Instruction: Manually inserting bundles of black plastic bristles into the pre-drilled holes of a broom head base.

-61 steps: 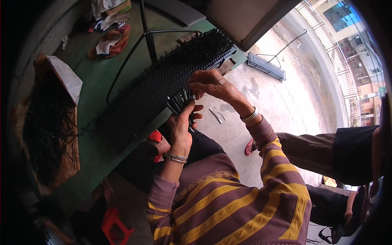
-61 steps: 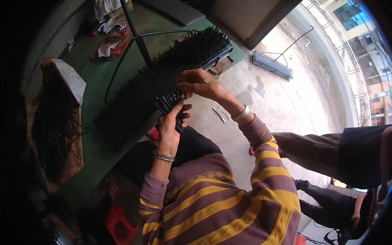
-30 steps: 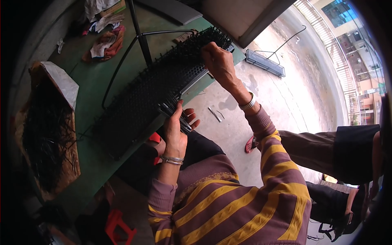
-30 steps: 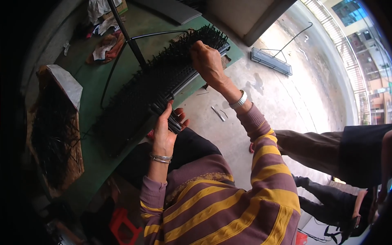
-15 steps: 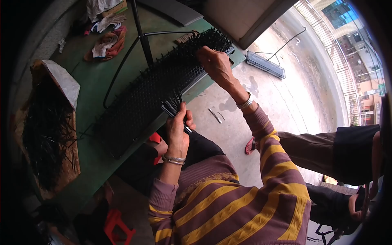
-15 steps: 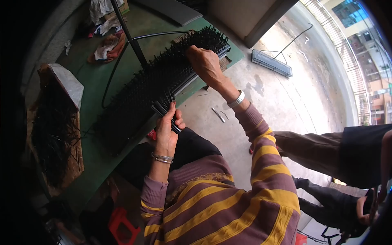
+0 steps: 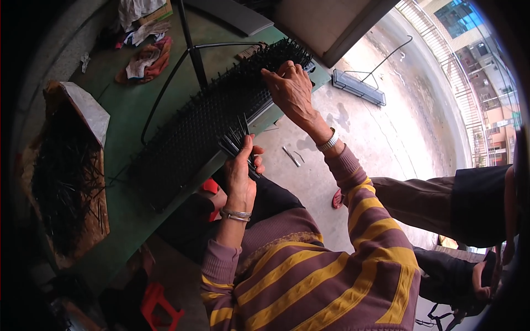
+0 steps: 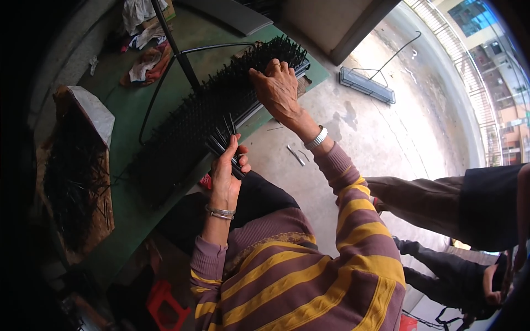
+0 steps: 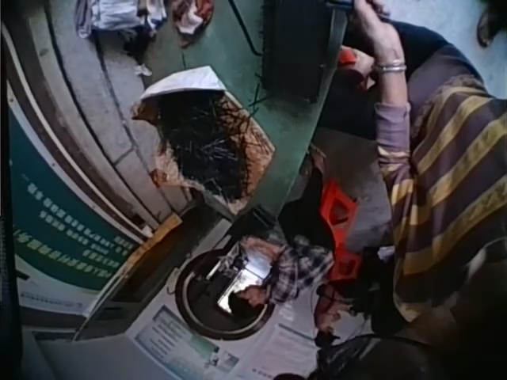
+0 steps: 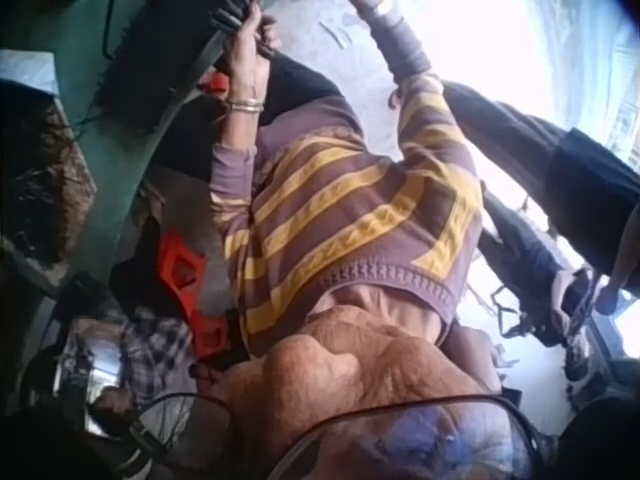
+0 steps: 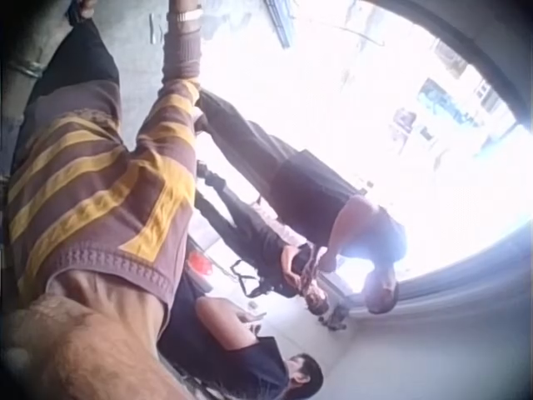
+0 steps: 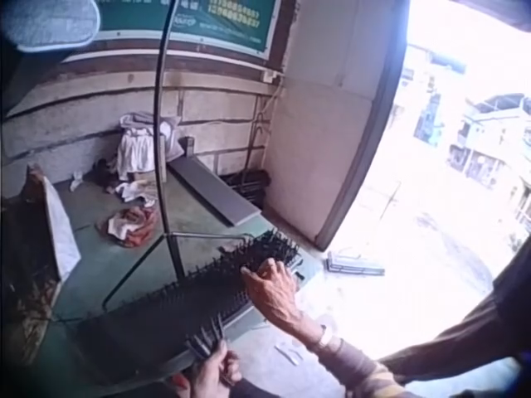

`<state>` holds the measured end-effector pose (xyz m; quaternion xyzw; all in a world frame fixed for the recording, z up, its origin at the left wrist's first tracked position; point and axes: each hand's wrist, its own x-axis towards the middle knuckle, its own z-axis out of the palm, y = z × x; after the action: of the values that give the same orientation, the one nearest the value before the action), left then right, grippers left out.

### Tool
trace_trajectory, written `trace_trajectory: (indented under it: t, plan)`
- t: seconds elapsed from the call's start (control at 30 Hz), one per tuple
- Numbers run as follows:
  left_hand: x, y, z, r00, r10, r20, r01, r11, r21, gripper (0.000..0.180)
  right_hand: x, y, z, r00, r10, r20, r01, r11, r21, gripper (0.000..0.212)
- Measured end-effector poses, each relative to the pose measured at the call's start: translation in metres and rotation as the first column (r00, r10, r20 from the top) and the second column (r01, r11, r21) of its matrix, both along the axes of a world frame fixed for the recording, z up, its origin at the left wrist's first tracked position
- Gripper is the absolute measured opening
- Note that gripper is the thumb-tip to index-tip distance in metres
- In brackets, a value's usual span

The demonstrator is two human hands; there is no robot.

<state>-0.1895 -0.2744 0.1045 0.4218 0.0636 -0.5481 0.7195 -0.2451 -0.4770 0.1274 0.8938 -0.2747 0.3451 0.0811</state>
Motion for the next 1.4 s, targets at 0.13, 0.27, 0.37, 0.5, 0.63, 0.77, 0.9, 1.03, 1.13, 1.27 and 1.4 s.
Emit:
trace_trajectory:
  t: [0.13, 0.27, 0.37, 0.5, 0.63, 0.77, 0.9, 1.03, 1.13, 1.27, 1.4]
  plan:
    - [-0.003, 0.001, 0.002, 1.0, -0.029, 0.004, 0.029, 0.999, -0.014, 0.029, -0.003, 0.002, 0.004, 0.998, 0.029, -0.06, -0.026, 0.998, 0.055, 0.016]
    - [-0.004, 0.001, 0.0, 0.999, -0.042, 0.03, 0.042, 0.999, -0.019, 0.026, -0.005, -0.001, 0.002, 0.995, 0.104, -0.002, -0.101, 0.973, 0.206, 0.018]
    - [-0.006, 0.0, 0.003, 0.998, -0.041, 0.054, 0.04, 0.999, 0.031, 0.025, -0.002, -0.002, -0.001, 0.996, 0.081, 0.026, -0.084, 0.982, 0.168, 0.016]
    - [-0.008, -0.001, 0.008, 0.998, -0.037, 0.054, 0.035, 0.999, 0.03, 0.025, 0.001, -0.01, -0.004, 0.995, 0.097, 0.004, -0.096, 0.98, 0.174, 0.014]
    - [-0.007, -0.001, 0.003, 0.998, -0.026, 0.049, 0.025, 0.999, 0.019, 0.025, -0.001, -0.011, -0.003, 0.996, 0.081, 0.033, -0.086, 0.979, 0.187, 0.015]
    - [-0.007, 0.001, 0.003, 1.0, -0.021, 0.014, 0.021, 1.0, -0.014, 0.026, -0.004, -0.005, -0.004, 0.996, 0.084, -0.011, -0.083, 0.995, 0.062, 0.016]
    - [-0.009, -0.003, 0.002, 0.999, -0.032, 0.017, 0.032, 0.999, -0.012, 0.025, -0.006, 0.0, 0.001, 0.996, 0.093, -0.001, -0.093, 0.995, 0.046, 0.023]
    - [-0.009, -0.004, 0.001, 0.999, -0.035, 0.001, 0.035, 0.999, 0.007, 0.026, -0.019, 0.019, 0.021, 0.986, 0.156, 0.056, -0.158, 0.776, 0.611, 0.035]
    - [-0.01, -0.003, 0.002, 0.999, -0.038, 0.016, 0.038, 0.999, 0.0, 0.026, -0.031, 0.038, 0.017, 0.91, 0.379, 0.168, -0.278, 0.258, 0.925, 0.043]
    - [-0.015, -0.003, 0.005, 0.992, -0.029, 0.124, 0.026, 0.999, 0.027, 0.024, -0.037, 0.04, 0.013, 0.911, 0.296, 0.286, -0.313, 0.048, 0.948, 0.032]
    - [-0.018, -0.002, 0.008, 0.989, -0.023, 0.145, 0.016, 0.998, 0.053, 0.024, -0.038, 0.045, 0.016, 0.913, 0.191, 0.362, -0.357, -0.06, 0.932, 0.028]
